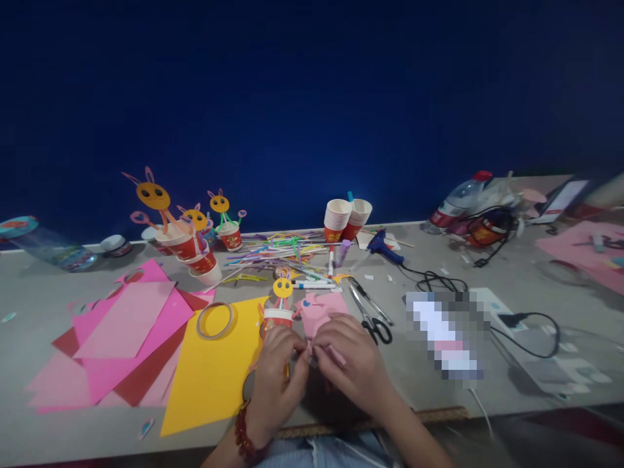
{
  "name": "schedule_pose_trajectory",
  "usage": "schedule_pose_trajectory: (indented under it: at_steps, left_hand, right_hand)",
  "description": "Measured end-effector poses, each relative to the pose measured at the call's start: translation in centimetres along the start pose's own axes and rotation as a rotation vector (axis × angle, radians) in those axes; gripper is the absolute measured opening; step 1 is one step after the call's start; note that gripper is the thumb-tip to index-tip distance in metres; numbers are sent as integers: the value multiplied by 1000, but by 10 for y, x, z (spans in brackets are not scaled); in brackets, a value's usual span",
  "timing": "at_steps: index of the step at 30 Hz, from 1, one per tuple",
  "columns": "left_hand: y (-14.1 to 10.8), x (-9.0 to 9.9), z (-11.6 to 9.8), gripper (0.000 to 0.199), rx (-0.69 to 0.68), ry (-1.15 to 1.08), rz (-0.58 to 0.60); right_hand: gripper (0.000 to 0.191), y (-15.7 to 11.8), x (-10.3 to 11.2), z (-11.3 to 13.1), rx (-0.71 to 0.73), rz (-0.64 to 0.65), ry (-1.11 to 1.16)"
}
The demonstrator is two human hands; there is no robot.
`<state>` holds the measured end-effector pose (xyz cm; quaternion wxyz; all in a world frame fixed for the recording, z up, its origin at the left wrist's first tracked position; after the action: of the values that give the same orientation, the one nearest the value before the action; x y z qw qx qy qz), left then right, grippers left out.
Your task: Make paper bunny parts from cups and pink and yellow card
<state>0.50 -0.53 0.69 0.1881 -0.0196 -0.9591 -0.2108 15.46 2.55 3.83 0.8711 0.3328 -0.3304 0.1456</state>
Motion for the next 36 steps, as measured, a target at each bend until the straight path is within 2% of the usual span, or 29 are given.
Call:
schedule_pose_trajectory:
  at_steps: [5,11,16,23,27,33,36]
  left_hand:
    - [-2,1,7,15,84,-75,-28]
    - [-3,-1,17,22,249,-215,-26]
    - [-7,-2,25,25,354,-271,-41]
    - [-8,-3,29,24,383,-326,-50]
    - [-7,-2,28,24,402,-410,-64]
    - [-10,0,28,24,413,-425,-67]
    - [-9,-1,27,22,370,-357,-63]
  right_hand:
    - [11,-6,-1,-11,-176,-121,178]
    - [13,-9,-2,-22,-277,-184,345]
    - [13,-11,-2,-30,-312,-214,440]
    - [13,-9,-3,-27,-350,-222,525]
    - [14,-13,-1,-42,-349,-203,372]
    - [18,-32,-6,-87,-395,46,-277]
    - [13,-35,-4,-84,-415,43,-253]
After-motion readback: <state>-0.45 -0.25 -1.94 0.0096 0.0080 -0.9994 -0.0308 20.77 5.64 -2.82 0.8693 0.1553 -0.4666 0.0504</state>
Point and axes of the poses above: each hand's wrist, its own y-axis towards the middle knuckle, its own x-axis out of the back of the hand, z = x × y, the point moved 4 cm from there along y, towards the middle knuckle, and after that the axes turned 5 degrees about -y, right-handed, at the moved point
